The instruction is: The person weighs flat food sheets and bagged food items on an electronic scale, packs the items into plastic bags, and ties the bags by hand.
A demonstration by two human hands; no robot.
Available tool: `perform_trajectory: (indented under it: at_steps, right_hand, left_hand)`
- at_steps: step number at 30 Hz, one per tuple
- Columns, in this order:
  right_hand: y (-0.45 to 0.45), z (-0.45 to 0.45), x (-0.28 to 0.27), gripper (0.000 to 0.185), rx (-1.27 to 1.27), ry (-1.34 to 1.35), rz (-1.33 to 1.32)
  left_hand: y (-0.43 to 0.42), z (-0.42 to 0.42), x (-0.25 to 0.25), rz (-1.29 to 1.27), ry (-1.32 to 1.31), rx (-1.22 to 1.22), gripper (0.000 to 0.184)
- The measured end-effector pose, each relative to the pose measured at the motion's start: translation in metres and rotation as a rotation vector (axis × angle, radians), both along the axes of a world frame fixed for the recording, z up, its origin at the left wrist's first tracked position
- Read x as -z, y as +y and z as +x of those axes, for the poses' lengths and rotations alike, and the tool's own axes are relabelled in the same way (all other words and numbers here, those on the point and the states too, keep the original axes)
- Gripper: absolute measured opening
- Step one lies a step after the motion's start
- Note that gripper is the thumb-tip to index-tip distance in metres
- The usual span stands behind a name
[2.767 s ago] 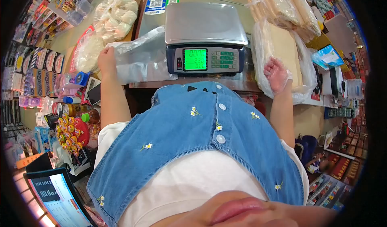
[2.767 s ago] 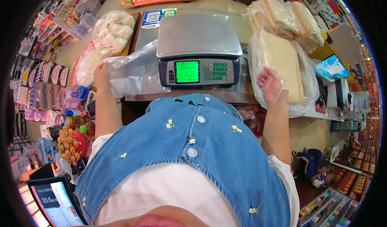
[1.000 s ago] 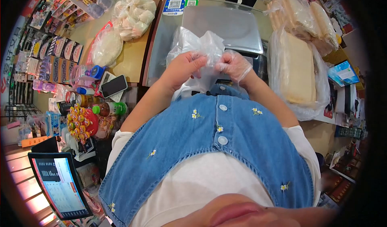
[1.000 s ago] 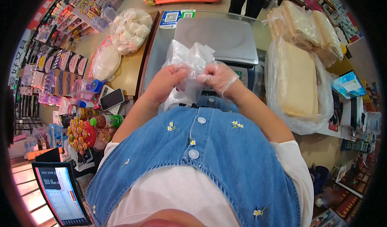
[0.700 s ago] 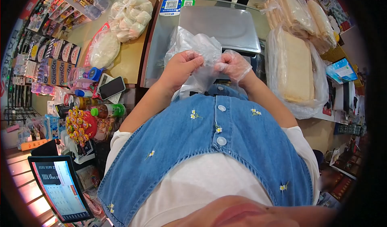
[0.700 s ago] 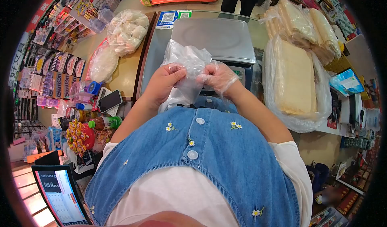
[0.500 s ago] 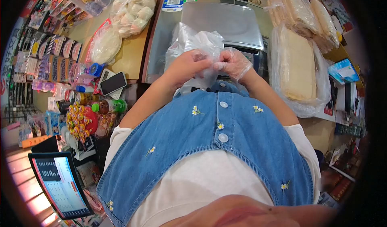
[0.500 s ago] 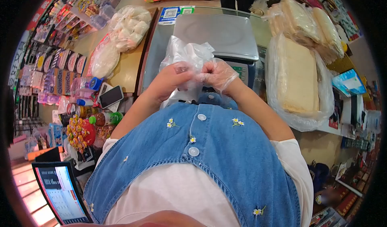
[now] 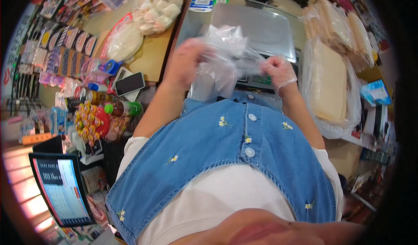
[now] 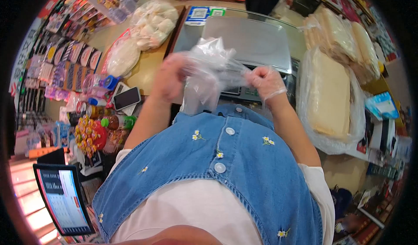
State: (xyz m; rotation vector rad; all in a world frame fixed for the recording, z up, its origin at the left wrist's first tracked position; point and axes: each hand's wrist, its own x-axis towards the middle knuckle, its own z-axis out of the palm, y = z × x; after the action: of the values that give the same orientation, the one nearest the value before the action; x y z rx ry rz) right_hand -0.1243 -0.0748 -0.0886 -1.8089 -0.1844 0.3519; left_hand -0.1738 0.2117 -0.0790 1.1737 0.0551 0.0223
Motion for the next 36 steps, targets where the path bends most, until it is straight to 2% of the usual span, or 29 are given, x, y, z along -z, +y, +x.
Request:
perform_trajectory:
  at_steps: [1, 2, 3, 4, 6, 7, 10, 12, 14, 16, 17, 19, 20, 22, 23, 24, 25, 26, 27, 28, 29, 31, 32, 34, 35, 36]
  right_hand:
    - [-0.009, 0.006, 0.003, 0.018, 0.093, -0.003, 0.087]
    - [-0.017, 0.011, 0.006, 0.018, 0.18, -0.006, 0.177]
    - [-0.024, 0.014, -0.003, 0.014, 0.245, 0.035, 0.176]
    - [-0.031, 0.015, -0.006, 0.014, 0.255, 0.033, 0.182]
    - [-0.045, 0.022, -0.009, 0.009, 0.323, 0.245, 0.911]
    - [-0.053, 0.026, -0.006, 0.009, 0.326, 0.236, 0.918]
    - [-0.071, 0.034, 0.008, 0.018, 0.077, 0.42, 1.33]
    - [-0.069, 0.032, -0.01, 0.018, 0.154, 0.409, 1.371]
    - [-0.069, 0.034, -0.021, 0.019, 0.23, 0.403, 1.407]
    - [-0.076, 0.036, -0.027, 0.018, 0.128, 0.319, 1.456]
    - [-0.076, 0.034, -0.033, 0.018, 0.139, 0.301, 1.465]
    - [-0.069, 0.033, -0.048, 0.017, 0.221, 0.208, 1.276]
    - [-0.069, 0.033, -0.051, 0.017, 0.243, 0.189, 1.289]
    - [-0.064, 0.036, -0.053, 0.016, -0.055, 0.197, 1.21]
    - [-0.055, 0.039, -0.053, 0.021, -0.158, 0.132, 1.089]
    - [-0.033, 0.031, -0.071, 0.021, -0.133, 0.102, 0.961]
    - [-0.008, 0.019, -0.092, 0.021, -0.115, 0.076, 0.831]
    - [0.01, 0.011, -0.101, 0.022, -0.186, 0.07, 0.724]
    - [0.025, 0.004, -0.111, 0.022, -0.258, 0.052, 0.617]
    - [0.037, -0.002, -0.119, 0.022, -0.275, 0.029, 0.616]
    - [0.047, -0.008, -0.125, 0.026, -0.328, -0.056, 0.486]
    - [0.047, -0.02, -0.136, 0.042, -0.345, -0.197, 0.242]
    - [0.043, -0.025, -0.143, 0.042, -0.348, -0.201, 0.238]
    - [0.032, -0.034, -0.151, 0.033, -0.186, -0.656, -0.362]
    - [0.025, -0.032, -0.142, 0.033, -0.191, -0.65, -0.364]
    - [0.016, -0.023, -0.125, 0.029, -0.116, -0.788, -0.56]
  left_hand:
    - [0.02, 0.007, 0.005, -0.018, -0.04, -0.072, 0.016]
    - [0.049, 0.011, 0.018, -0.156, -0.072, -0.045, 0.026]
    - [0.061, 0.012, 0.014, -0.224, -0.004, -0.164, 0.032]
    - [0.067, 0.009, 0.007, -0.219, -0.005, -0.153, 0.032]
    - [0.078, -0.002, -0.008, -0.287, 0.11, -0.407, 0.021]
    - [0.089, -0.005, -0.004, -0.284, 0.103, -0.398, 0.021]
    - [0.13, -0.005, 0.03, -0.306, 0.094, -0.492, 0.022]
    - [0.16, -0.003, 0.046, -0.355, 0.083, -0.655, 0.021]
    - [0.2, 0.0, 0.07, -0.338, 0.022, -0.689, 0.021]
    - [0.211, -0.004, 0.073, -0.028, -0.095, -0.803, 0.027]
    - [0.205, -0.008, 0.063, -0.026, -0.102, -0.784, 0.027]
    - [0.177, -0.016, 0.024, 0.101, 0.177, -1.033, 0.038]
    - [0.164, -0.011, 0.015, 0.111, 0.168, -1.006, 0.038]
    - [0.127, -0.003, 0.001, 0.584, 0.009, -1.233, 0.05]
    - [0.096, -0.002, -0.016, 0.488, -0.125, -0.945, 0.054]
    - [0.061, -0.003, -0.036, 0.385, -0.246, -0.663, 0.058]
    - [0.035, 0.0, -0.047, 0.6, -0.42, -0.393, 0.066]
    - [0.007, 0.001, -0.068, 0.972, -0.476, -0.166, 0.074]
    - [-0.024, -0.002, -0.078, 1.033, -0.631, -0.086, 0.072]
    - [-0.047, -0.004, -0.083, 1.096, -0.785, -0.005, 0.071]
    - [-0.055, -0.002, -0.085, 1.102, -0.8, -0.023, 0.071]
    - [-0.064, 0.0, -0.084, 1.406, -0.623, 0.043, 0.052]
    - [-0.059, 0.003, -0.083, 1.404, -0.625, 0.037, 0.052]
    - [-0.041, 0.011, -0.082, 1.421, -0.675, -0.123, 0.035]
    - [-0.04, 0.009, -0.082, 1.389, -0.646, -0.229, 0.027]
    - [-0.039, 0.005, -0.085, 1.39, -0.635, -0.227, 0.027]
